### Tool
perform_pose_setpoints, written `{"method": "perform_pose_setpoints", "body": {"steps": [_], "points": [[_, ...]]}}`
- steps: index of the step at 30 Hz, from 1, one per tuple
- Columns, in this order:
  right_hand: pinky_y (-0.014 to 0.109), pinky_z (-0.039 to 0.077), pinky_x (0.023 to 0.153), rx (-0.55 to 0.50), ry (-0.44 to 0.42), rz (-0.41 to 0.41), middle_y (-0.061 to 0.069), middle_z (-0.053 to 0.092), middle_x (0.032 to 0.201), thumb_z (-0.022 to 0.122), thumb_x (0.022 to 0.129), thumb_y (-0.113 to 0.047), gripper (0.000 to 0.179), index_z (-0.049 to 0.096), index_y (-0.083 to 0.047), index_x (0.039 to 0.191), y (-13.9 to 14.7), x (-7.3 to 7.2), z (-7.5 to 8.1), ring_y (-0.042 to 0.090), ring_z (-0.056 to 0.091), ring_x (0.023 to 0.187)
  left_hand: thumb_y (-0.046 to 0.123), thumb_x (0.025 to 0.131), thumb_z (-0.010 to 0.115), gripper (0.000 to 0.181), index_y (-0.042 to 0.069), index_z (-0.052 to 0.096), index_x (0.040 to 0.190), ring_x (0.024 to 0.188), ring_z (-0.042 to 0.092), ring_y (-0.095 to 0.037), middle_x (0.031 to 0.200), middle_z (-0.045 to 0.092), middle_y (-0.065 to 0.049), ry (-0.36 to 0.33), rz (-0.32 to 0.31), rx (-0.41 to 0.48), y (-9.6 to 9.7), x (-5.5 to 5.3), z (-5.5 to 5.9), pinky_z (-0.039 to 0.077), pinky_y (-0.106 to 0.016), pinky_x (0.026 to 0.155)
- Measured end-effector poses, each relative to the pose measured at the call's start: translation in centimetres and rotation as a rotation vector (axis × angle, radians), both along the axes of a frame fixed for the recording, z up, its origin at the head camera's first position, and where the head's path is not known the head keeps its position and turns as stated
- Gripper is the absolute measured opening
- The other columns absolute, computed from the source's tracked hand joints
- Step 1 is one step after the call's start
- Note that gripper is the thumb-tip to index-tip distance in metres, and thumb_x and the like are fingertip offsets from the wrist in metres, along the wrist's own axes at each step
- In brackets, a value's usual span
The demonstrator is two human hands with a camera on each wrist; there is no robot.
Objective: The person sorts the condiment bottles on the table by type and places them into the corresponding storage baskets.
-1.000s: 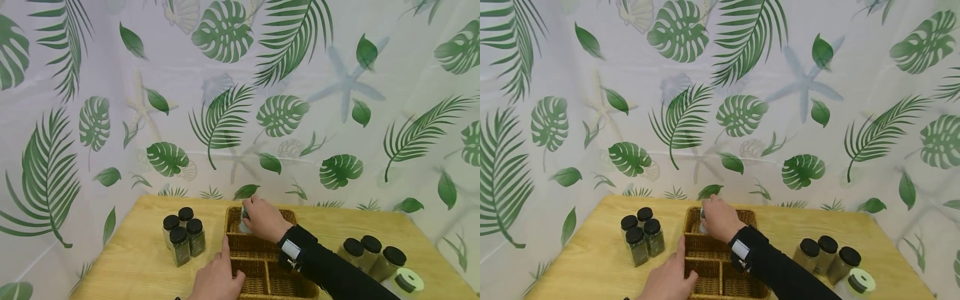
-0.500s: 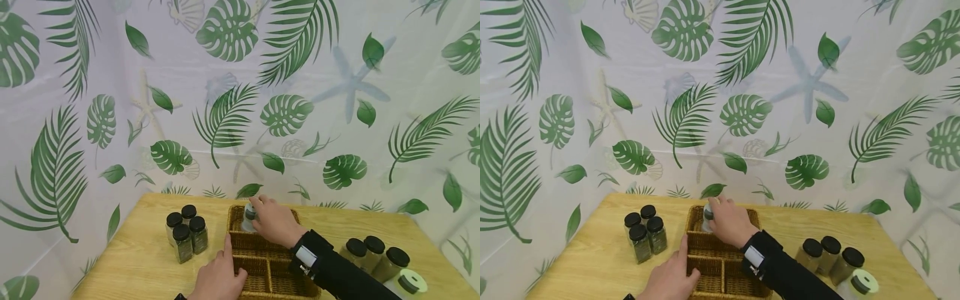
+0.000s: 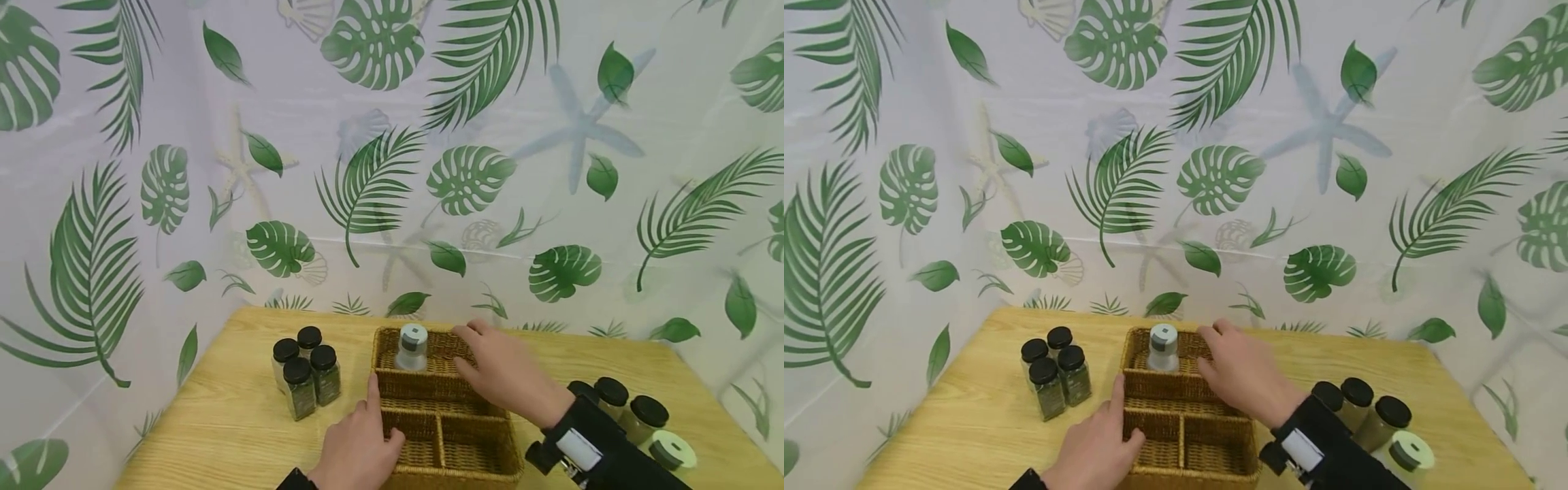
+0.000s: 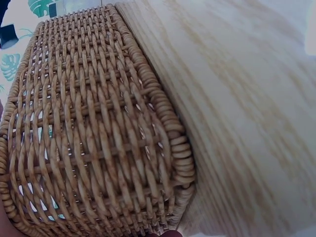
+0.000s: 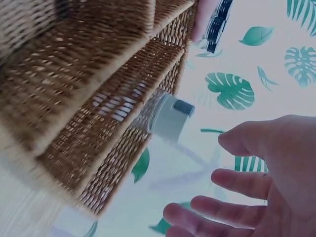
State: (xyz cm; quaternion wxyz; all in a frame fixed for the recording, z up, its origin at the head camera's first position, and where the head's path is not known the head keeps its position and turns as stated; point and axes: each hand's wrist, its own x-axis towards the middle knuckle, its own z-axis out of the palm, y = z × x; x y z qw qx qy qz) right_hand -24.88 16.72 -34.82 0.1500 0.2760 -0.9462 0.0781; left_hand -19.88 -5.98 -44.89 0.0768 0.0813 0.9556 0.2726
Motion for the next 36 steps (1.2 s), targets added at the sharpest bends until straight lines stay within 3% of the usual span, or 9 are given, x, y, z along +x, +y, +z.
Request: {"method": "perform_pose_setpoints", "body": {"steps": [7, 12, 18, 23, 28, 36], "points": [[0.027, 0.046, 0.048, 0.01, -0.013, -0.071, 0.011, 0.061, 0.115, 0.066, 0.088, -0.028, 0.04, 0.062, -0.009, 0.123, 3.0, 2.3, 0.6, 0.018, 0.061, 0.077, 0.04, 0.092, 0.05, 0.083, 0.004, 0.007, 0.153, 0.052, 0.048, -0.021, 0.107, 0.06, -0.02, 0.002, -0.01, 0.013, -0.2, 0.1, 0.4, 0.037, -0.04, 0.039], [0.025, 0.04, 0.041, 0.029, 0.007, -0.112, 0.012, 0.061, 0.115, 0.067, 0.087, -0.028, 0.038, 0.063, -0.01, 0.121, 5.4, 3.5, 1.3, 0.019, 0.061, 0.078, 0.04, 0.092, 0.05, 0.085, 0.006, 0.003, 0.154, 0.048, 0.046, -0.022, 0.105, 0.059, -0.019, -0.022, -0.021, 0.04, -0.3, 0.2, 0.6, 0.033, -0.04, 0.038], [0.026, 0.038, 0.04, 0.028, -0.047, -0.191, 0.016, 0.061, 0.115, 0.066, 0.087, -0.026, 0.039, 0.062, -0.009, 0.122, 8.5, 4.8, 2.0, 0.017, 0.061, 0.071, 0.04, 0.092, 0.05, 0.084, 0.007, 0.003, 0.154, 0.047, 0.046, -0.023, 0.107, 0.059, -0.02, -0.025, -0.025, 0.045, -0.2, 0.2, 0.4, 0.031, -0.039, 0.037], [0.035, 0.046, 0.048, 0.027, -0.059, -0.233, 0.015, 0.062, 0.111, 0.065, 0.088, -0.026, 0.037, 0.063, -0.008, 0.12, 11.1, 5.8, 2.1, 0.027, 0.061, 0.085, 0.042, 0.093, 0.049, 0.085, 0.008, 0.002, 0.154, 0.048, 0.047, -0.022, 0.114, 0.057, -0.021, -0.036, -0.015, 0.03, -0.2, 0.3, 0.3, 0.034, -0.04, 0.039], [0.045, 0.052, 0.058, 0.031, -0.127, -0.279, 0.017, 0.063, 0.109, 0.066, 0.089, -0.029, 0.038, 0.063, -0.007, 0.119, 13.0, 6.5, 1.6, 0.033, 0.059, 0.09, 0.043, 0.094, 0.048, 0.085, 0.008, 0.0, 0.154, 0.054, 0.049, -0.022, 0.119, 0.056, -0.022, -0.032, -0.006, 0.004, -0.1, 0.4, 0.4, 0.038, -0.041, 0.043], [0.061, 0.048, 0.073, 0.038, -0.189, -0.356, 0.027, 0.058, 0.119, 0.063, 0.09, -0.035, 0.049, 0.058, -0.002, 0.125, 16.2, 7.7, 0.8, 0.045, 0.051, 0.105, 0.042, 0.095, 0.047, 0.082, 0.006, 0.003, 0.154, 0.061, 0.052, -0.021, 0.118, 0.056, -0.022, 0.012, -0.02, -0.003, 0.1, 0.8, 0.7, 0.041, -0.038, 0.046]]}}
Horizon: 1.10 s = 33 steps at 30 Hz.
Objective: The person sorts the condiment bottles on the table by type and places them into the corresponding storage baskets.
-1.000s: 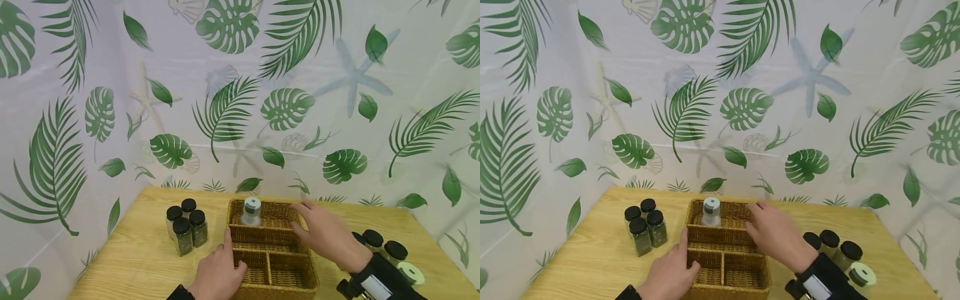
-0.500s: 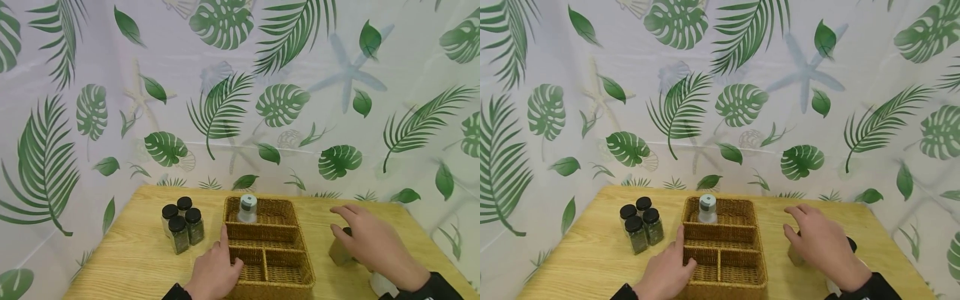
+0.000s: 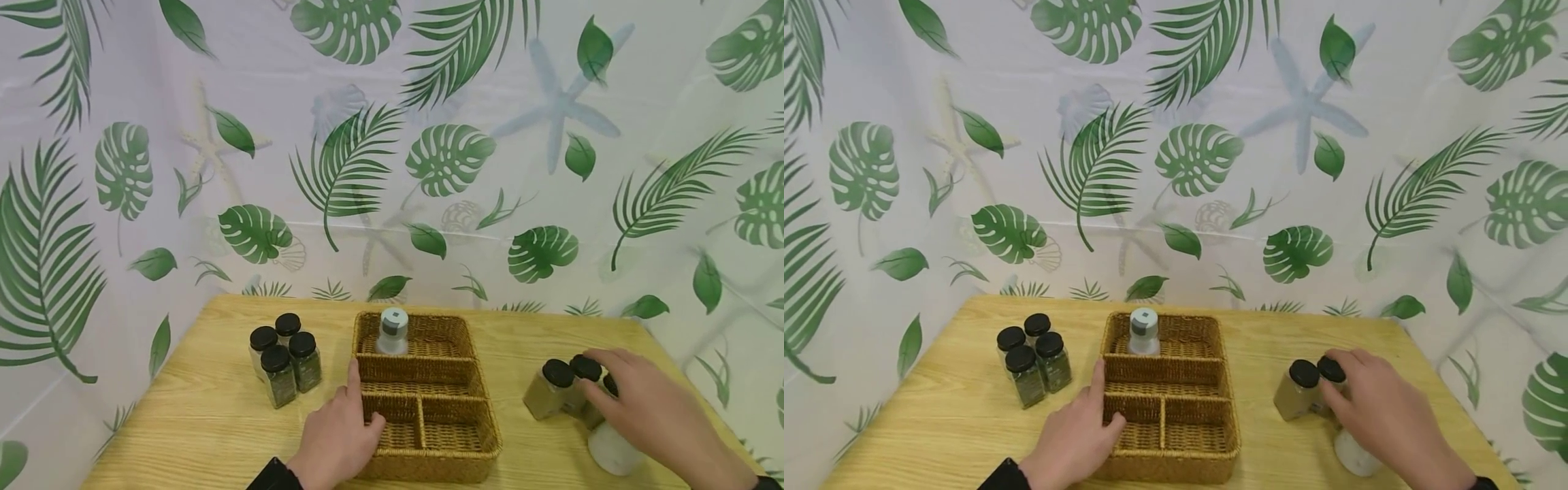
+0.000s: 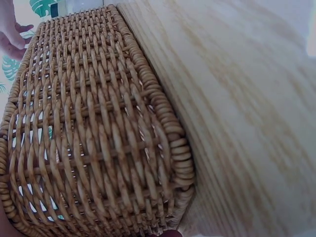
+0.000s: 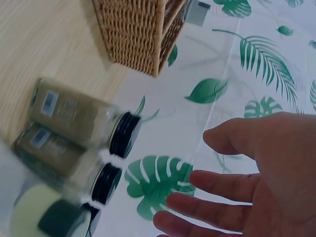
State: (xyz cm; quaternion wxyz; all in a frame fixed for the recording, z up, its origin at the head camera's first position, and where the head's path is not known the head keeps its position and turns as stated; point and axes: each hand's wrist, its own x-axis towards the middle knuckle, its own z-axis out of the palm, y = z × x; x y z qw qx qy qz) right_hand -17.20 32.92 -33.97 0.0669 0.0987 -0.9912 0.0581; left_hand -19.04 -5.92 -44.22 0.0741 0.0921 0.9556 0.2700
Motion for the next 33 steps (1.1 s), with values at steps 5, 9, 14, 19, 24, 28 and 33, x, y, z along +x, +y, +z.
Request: {"method": "perform_pose_setpoints", "body": {"steps": [5, 9, 14, 19, 24, 28, 33], "points": [[0.059, 0.049, 0.067, 0.028, -0.043, -0.072, 0.027, 0.059, 0.115, 0.063, 0.089, -0.039, 0.049, 0.06, -0.002, 0.12, 1.4, 0.4, -0.3, 0.044, 0.054, 0.098, 0.041, 0.095, 0.046, 0.082, 0.006, 0.002, 0.154, 0.06, 0.052, -0.021, 0.118, 0.057, -0.022, 0.0, 0.002, 0.007, 0.0, 0.0, 0.1, 0.04, -0.038, 0.045], [0.054, 0.051, 0.062, 0.045, -0.088, -0.106, 0.025, 0.061, 0.109, 0.065, 0.087, -0.042, 0.047, 0.064, -0.002, 0.113, 2.4, 0.6, -0.6, 0.041, 0.057, 0.088, 0.042, 0.094, 0.046, 0.082, 0.006, 0.002, 0.154, 0.059, 0.052, -0.021, 0.117, 0.057, -0.021, 0.014, 0.015, -0.002, 0.1, 0.0, 0.0, 0.04, -0.038, 0.044], [0.053, 0.05, 0.062, 0.045, -0.15, -0.143, 0.027, 0.061, 0.106, 0.064, 0.087, -0.046, 0.051, 0.065, 0.0, 0.109, 3.5, 0.7, -1.2, 0.04, 0.058, 0.085, 0.042, 0.095, 0.045, 0.082, 0.006, 0.001, 0.154, 0.058, 0.051, -0.02, 0.118, 0.057, -0.022, 0.012, 0.013, -0.005, 0.1, 0.0, 0.0, 0.04, -0.038, 0.045], [0.055, 0.051, 0.061, 0.049, -0.203, -0.166, 0.029, 0.06, 0.106, 0.061, 0.087, -0.052, 0.057, 0.065, 0.0, 0.109, 4.3, 0.7, -1.8, 0.042, 0.057, 0.086, 0.042, 0.094, 0.047, 0.083, 0.006, 0.001, 0.154, 0.058, 0.052, -0.021, 0.116, 0.057, -0.022, 0.02, 0.016, -0.006, 0.1, 0.1, -0.1, 0.04, -0.037, 0.044], [0.055, 0.051, 0.062, 0.07, -0.215, -0.168, 0.028, 0.059, 0.102, 0.064, 0.087, -0.047, 0.052, 0.065, 0.001, 0.108, 4.4, 0.6, -2.3, 0.039, 0.058, 0.08, 0.042, 0.093, 0.047, 0.084, 0.006, 0.001, 0.154, 0.064, 0.056, -0.023, 0.116, 0.058, -0.021, 0.033, 0.026, -0.015, 0.1, 0.1, -0.2, 0.04, -0.037, 0.045], [0.055, 0.051, 0.065, 0.087, -0.229, -0.165, 0.026, 0.059, 0.1, 0.064, 0.087, -0.043, 0.049, 0.065, 0.001, 0.106, 4.3, 0.7, -2.4, 0.038, 0.058, 0.079, 0.042, 0.094, 0.047, 0.083, 0.006, 0.002, 0.154, 0.063, 0.055, -0.022, 0.117, 0.058, -0.021, 0.027, 0.023, -0.004, 0.1, 0.1, -0.2, 0.04, -0.037, 0.045], [0.055, 0.051, 0.065, 0.081, -0.264, -0.179, 0.025, 0.058, 0.098, 0.065, 0.086, -0.042, 0.048, 0.065, 0.002, 0.106, 4.5, 0.7, -2.8, 0.037, 0.058, 0.078, 0.041, 0.094, 0.047, 0.083, 0.006, 0.001, 0.154, 0.059, 0.053, -0.021, 0.117, 0.057, -0.022, 0.013, 0.015, 0.009, 0.1, 0.1, 0.0, 0.04, -0.037, 0.044]]}}
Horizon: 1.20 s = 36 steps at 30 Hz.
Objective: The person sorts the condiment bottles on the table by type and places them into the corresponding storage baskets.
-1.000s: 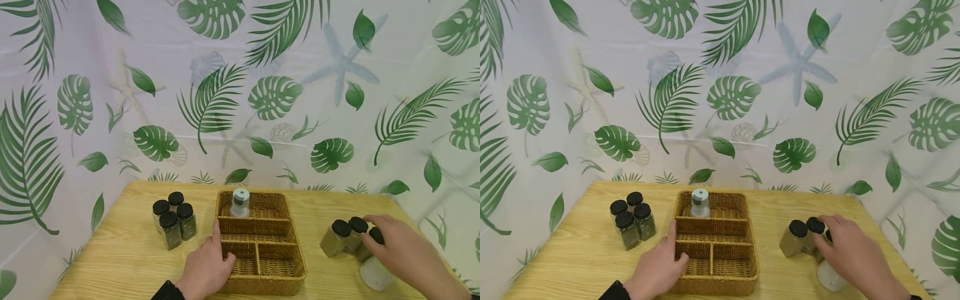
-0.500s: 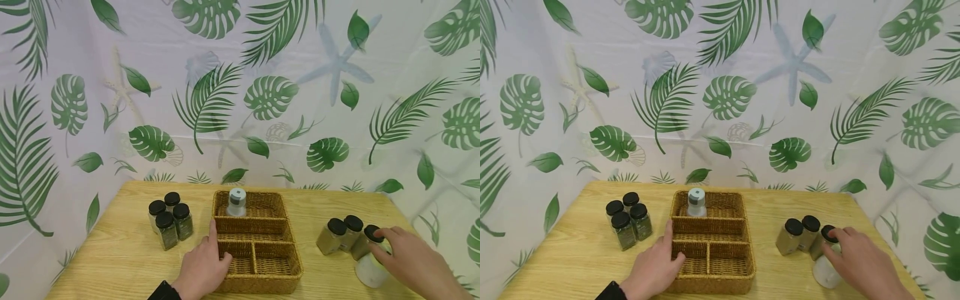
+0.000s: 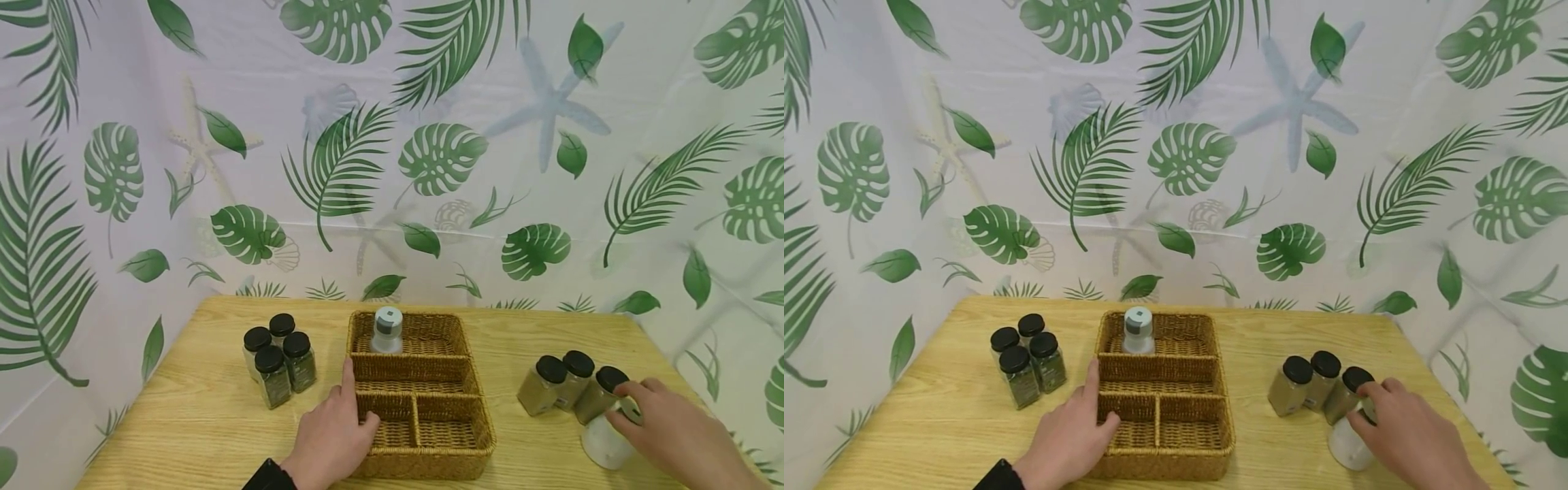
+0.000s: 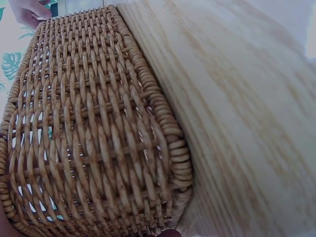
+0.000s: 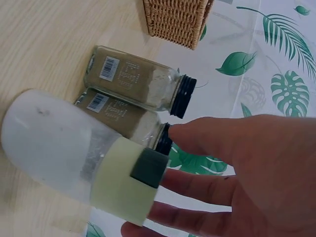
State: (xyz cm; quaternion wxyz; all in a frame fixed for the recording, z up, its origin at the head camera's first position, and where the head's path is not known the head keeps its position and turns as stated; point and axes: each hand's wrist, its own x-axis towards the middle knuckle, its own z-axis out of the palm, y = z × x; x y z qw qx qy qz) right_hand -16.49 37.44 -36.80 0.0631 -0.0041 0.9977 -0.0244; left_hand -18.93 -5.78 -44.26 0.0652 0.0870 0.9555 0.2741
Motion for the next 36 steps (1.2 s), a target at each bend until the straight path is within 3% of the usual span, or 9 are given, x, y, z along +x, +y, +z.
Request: {"method": "perform_pose_setpoints", "body": {"steps": [8, 21, 30, 36], "points": [[0.05, 0.051, 0.06, -0.044, -0.082, 0.006, 0.021, 0.059, 0.096, 0.069, 0.084, -0.033, 0.047, 0.061, 0.003, 0.113, 0.5, -0.5, -0.6, 0.032, 0.059, 0.075, 0.041, 0.094, 0.046, 0.082, 0.007, 0.001, 0.154, 0.057, 0.051, -0.02, 0.117, 0.057, -0.022, -0.001, 0.002, 0.0, 0.0, -0.1, 0.0, 0.04, -0.038, 0.043], [0.046, 0.051, 0.058, -0.038, -0.072, 0.028, 0.015, 0.062, 0.088, 0.071, 0.083, -0.025, 0.04, 0.062, 0.005, 0.107, 0.5, -0.6, -0.7, 0.026, 0.059, 0.07, 0.041, 0.094, 0.046, 0.082, 0.007, 0.002, 0.154, 0.06, 0.053, -0.022, 0.118, 0.056, -0.023, -0.006, 0.002, -0.002, -0.1, -0.1, -0.1, 0.041, -0.038, 0.045], [0.046, 0.051, 0.056, -0.009, 0.065, 0.077, 0.012, 0.061, 0.085, 0.073, 0.081, -0.027, 0.037, 0.065, 0.001, 0.106, -0.5, 0.2, 0.8, 0.023, 0.057, 0.065, 0.04, 0.094, 0.046, 0.082, 0.006, 0.003, 0.154, 0.064, 0.056, -0.025, 0.118, 0.057, -0.023, 0.023, 0.008, -0.008, 0.0, -0.1, -0.2, 0.04, -0.037, 0.045], [0.048, 0.052, 0.058, 0.004, 0.091, 0.101, 0.012, 0.063, 0.088, 0.074, 0.08, -0.027, 0.036, 0.067, -0.003, 0.106, -1.9, 0.7, 2.5, 0.024, 0.058, 0.067, 0.04, 0.094, 0.047, 0.082, 0.006, 0.003, 0.154, 0.062, 0.054, -0.023, 0.118, 0.057, -0.023, 0.012, 0.003, 0.002, -0.1, -0.1, -0.1, 0.04, -0.038, 0.045]]}}
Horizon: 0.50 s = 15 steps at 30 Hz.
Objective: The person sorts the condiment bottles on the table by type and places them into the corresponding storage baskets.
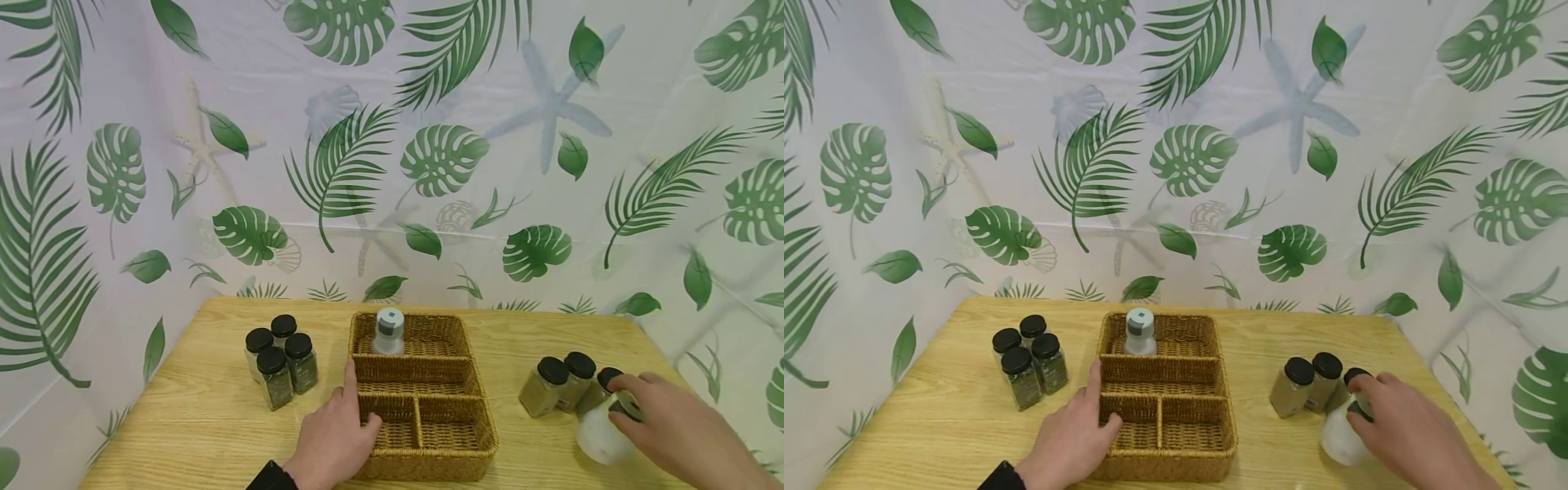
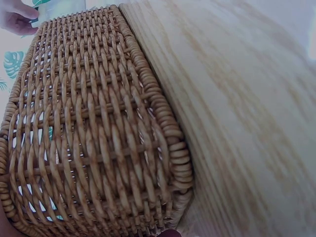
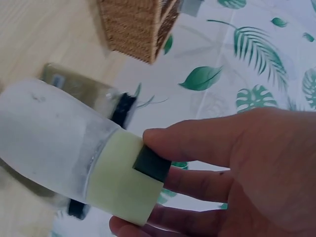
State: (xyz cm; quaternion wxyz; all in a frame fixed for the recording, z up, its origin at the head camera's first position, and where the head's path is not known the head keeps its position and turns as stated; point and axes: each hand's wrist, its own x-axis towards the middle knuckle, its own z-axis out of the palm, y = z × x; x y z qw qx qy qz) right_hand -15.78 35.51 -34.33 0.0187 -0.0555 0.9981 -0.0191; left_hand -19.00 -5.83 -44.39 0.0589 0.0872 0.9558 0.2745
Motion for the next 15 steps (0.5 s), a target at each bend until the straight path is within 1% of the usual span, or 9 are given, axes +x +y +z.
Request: {"method": "perform_pose_setpoints", "body": {"steps": [4, 9, 15], "points": [[0.048, 0.052, 0.059, -0.014, 0.034, 0.026, 0.013, 0.064, 0.092, 0.075, 0.079, -0.026, 0.034, 0.067, -0.006, 0.106, -1.2, 0.2, 1.0, 0.024, 0.06, 0.069, 0.041, 0.094, 0.046, 0.082, 0.006, 0.002, 0.154, 0.061, 0.053, -0.022, 0.119, 0.056, -0.023, -0.011, -0.003, 0.004, -0.1, 0.0, 0.0, 0.04, -0.038, 0.045], [0.049, 0.052, 0.062, -0.03, 0.093, 0.059, 0.011, 0.064, 0.097, 0.076, 0.077, -0.025, 0.031, 0.069, -0.01, 0.104, -2.6, 0.5, 1.9, 0.024, 0.061, 0.074, 0.041, 0.093, 0.047, 0.083, 0.006, 0.003, 0.154, 0.062, 0.055, -0.023, 0.117, 0.057, -0.022, 0.008, 0.003, -0.005, 0.0, 0.0, 0.0, 0.04, -0.038, 0.045], [0.043, 0.051, 0.058, -0.044, 0.13, 0.112, 0.009, 0.064, 0.099, 0.075, 0.079, -0.026, 0.031, 0.069, -0.012, 0.105, -4.2, 0.5, 3.2, 0.017, 0.058, 0.07, 0.042, 0.093, 0.047, 0.083, 0.006, 0.003, 0.154, 0.065, 0.056, -0.024, 0.117, 0.057, -0.023, 0.013, 0.003, -0.005, 0.1, 0.0, -0.1, 0.041, -0.037, 0.045]]}}
